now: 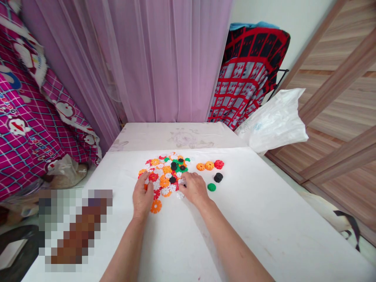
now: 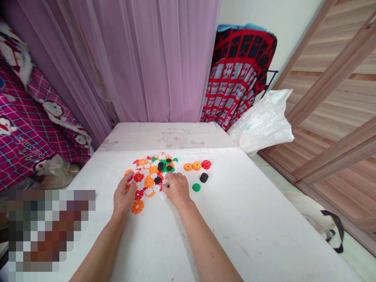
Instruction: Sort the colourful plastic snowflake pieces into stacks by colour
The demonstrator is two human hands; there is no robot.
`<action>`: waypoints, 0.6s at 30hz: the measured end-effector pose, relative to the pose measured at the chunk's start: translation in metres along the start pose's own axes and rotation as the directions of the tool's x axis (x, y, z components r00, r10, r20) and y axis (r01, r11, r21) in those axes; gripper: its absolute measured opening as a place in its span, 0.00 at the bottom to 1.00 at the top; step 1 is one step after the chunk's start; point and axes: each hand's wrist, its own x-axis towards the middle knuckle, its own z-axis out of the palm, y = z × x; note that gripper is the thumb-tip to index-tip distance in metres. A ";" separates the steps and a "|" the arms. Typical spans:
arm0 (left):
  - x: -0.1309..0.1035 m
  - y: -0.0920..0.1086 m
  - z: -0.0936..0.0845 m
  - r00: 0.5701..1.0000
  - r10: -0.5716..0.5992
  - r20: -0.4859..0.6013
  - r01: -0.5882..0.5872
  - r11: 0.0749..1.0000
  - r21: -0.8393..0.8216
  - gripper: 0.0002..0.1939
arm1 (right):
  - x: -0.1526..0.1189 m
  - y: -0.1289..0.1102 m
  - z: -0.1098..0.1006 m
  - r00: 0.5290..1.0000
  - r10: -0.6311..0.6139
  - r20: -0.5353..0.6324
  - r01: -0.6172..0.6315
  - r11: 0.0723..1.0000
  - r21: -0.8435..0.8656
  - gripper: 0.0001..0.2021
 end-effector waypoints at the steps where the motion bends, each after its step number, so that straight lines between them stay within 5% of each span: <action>1: 0.000 0.000 0.000 1.000 0.001 -0.002 -0.001 1.000 -0.004 0.20 | -0.001 0.009 -0.005 0.999 0.024 -0.044 -0.023 0.999 0.024 0.10; 5: 0.000 -0.001 0.000 1.000 0.002 -0.002 -0.002 1.000 -0.004 0.20 | -0.007 0.052 -0.029 0.968 0.144 -0.206 -0.132 0.989 0.072 0.11; 8: 0.001 -0.003 0.001 1.000 0.009 -0.005 -0.009 1.000 0.000 0.20 | -0.014 0.071 -0.038 0.976 0.111 -0.187 -0.109 0.994 0.019 0.10; 18: 0.001 -0.006 0.002 1.000 0.002 -0.003 -0.002 1.000 0.017 0.20 | -0.012 0.062 -0.030 0.999 0.040 -0.012 -0.041 0.991 -0.128 0.10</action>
